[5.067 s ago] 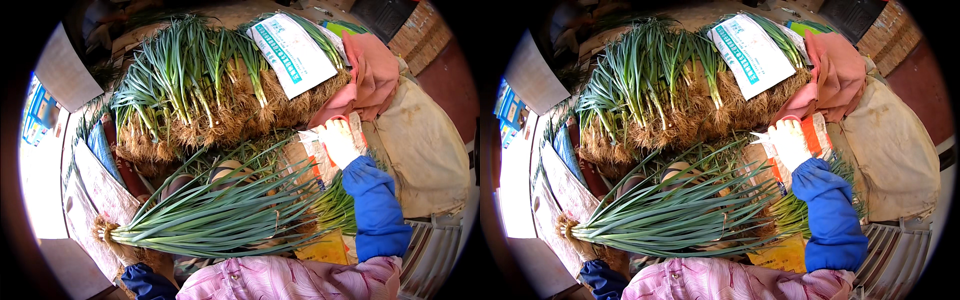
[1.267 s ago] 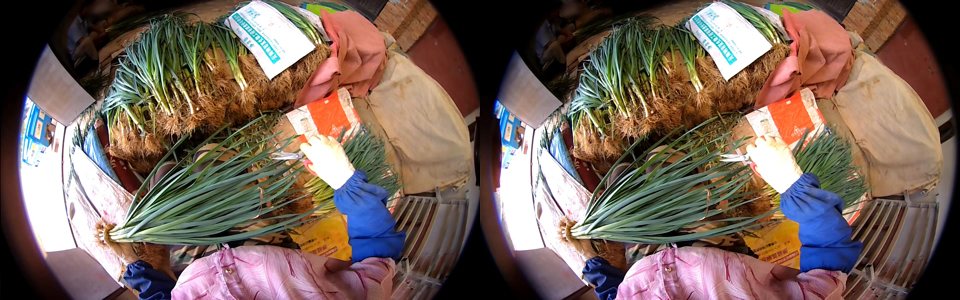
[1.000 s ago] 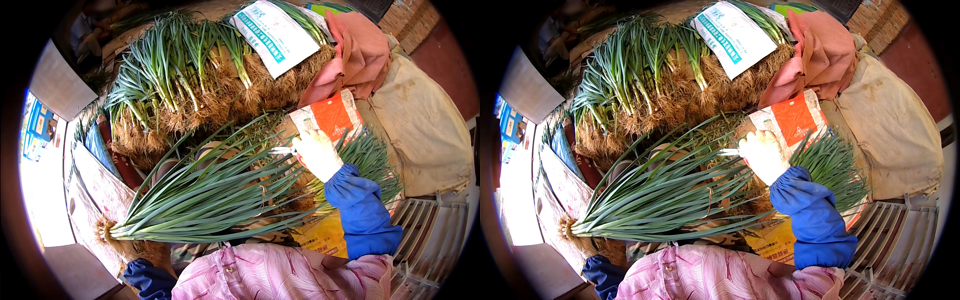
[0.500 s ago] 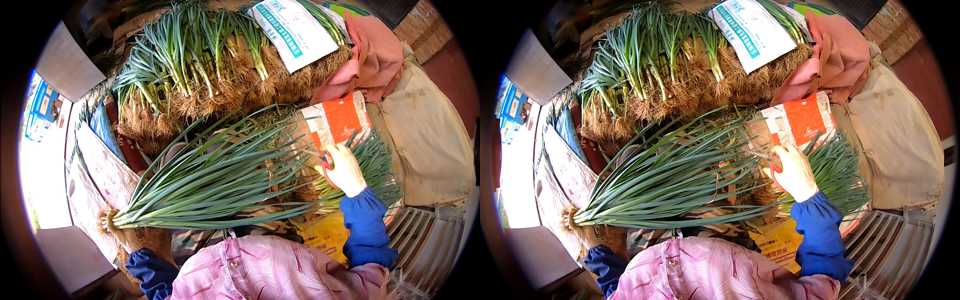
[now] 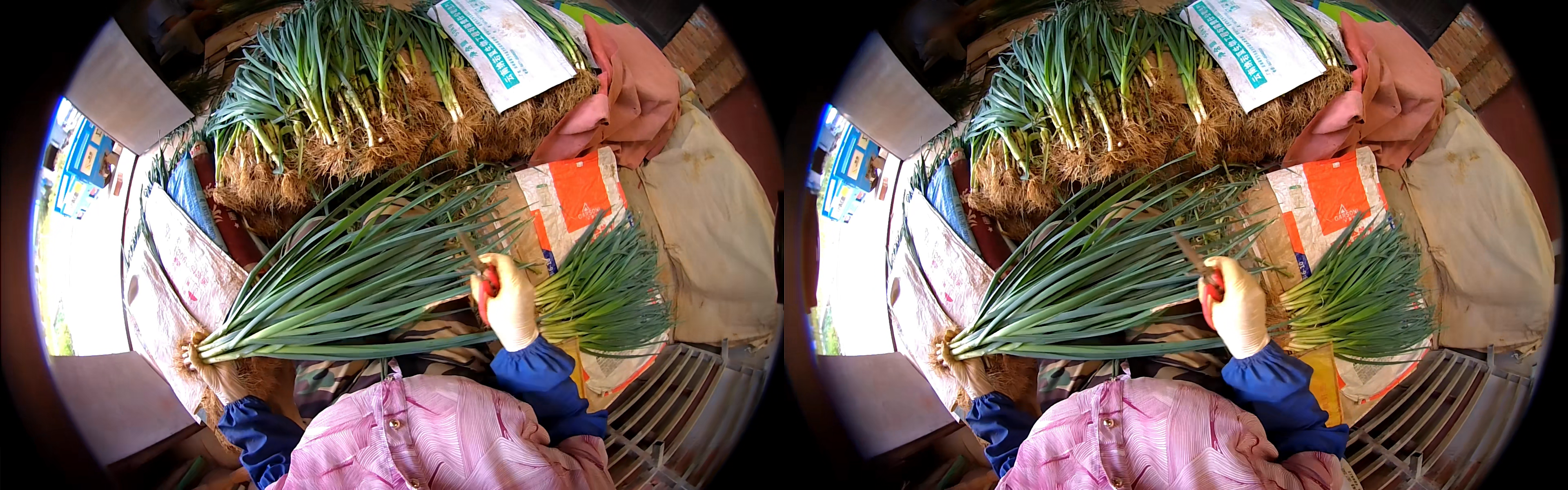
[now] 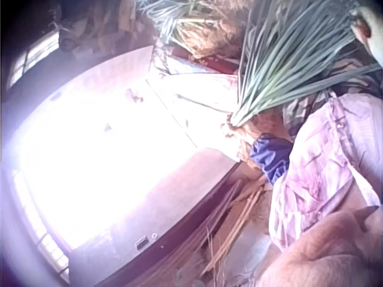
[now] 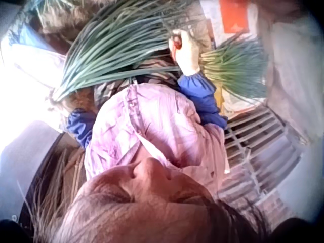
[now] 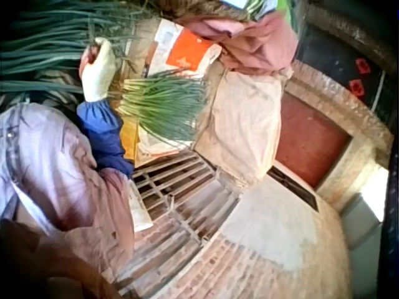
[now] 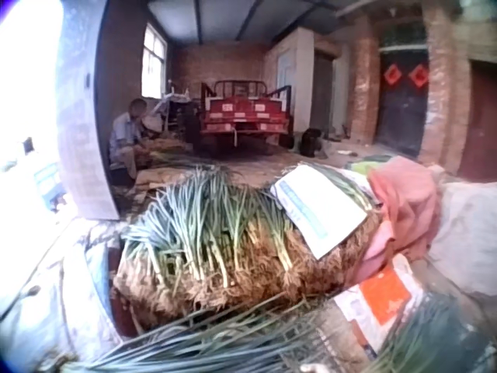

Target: The person sits on the ground and trims the roots and tips of green onions using scissors. They gather the trimmed onions into bundles and place them into a large sack.

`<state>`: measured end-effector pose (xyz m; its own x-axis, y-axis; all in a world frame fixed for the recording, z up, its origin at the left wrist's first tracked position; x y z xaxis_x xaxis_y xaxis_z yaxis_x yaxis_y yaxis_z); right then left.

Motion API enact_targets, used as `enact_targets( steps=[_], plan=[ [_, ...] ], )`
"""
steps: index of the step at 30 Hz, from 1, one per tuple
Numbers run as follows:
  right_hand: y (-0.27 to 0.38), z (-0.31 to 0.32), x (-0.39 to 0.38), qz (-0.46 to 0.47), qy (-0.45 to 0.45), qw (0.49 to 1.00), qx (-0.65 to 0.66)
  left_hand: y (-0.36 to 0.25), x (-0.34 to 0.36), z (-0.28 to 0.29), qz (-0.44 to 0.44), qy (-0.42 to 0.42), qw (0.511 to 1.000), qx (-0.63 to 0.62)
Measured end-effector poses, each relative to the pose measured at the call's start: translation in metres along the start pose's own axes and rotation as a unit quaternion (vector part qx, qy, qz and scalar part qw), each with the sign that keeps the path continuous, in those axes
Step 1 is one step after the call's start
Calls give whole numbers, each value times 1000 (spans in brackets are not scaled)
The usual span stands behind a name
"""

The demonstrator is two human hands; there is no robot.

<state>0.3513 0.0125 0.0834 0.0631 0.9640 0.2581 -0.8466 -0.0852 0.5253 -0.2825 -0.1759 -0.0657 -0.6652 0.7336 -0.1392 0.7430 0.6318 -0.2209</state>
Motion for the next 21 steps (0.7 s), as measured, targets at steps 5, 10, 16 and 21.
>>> enact_targets(
  steps=[5,10,16,21],
  plan=[
    [-72,63,7,-80,-36,996,30,-6,0,11,-37,-65,997,-25],
    [1,44,-32,96,254,958,-92,-16,9,20,18,-60,991,-116],
    [32,5,-54,132,183,974,13,4,-1,-5,-35,-98,993,-58],
    [101,-34,-53,353,151,923,-13,-16,-9,2,-33,-74,996,-46]
  ],
)
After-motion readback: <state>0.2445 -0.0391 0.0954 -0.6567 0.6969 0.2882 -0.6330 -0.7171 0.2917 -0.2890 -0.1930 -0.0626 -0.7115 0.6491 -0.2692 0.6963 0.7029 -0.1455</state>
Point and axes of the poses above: each hand's wrist, its own x-axis towards the middle knuckle, its own z-axis out of the back of the hand, y = z × x, the point moved 9 cm from there along x, towards the middle knuckle, and after that the axes turned 15 degrees about -x, right-handed, at the moved point
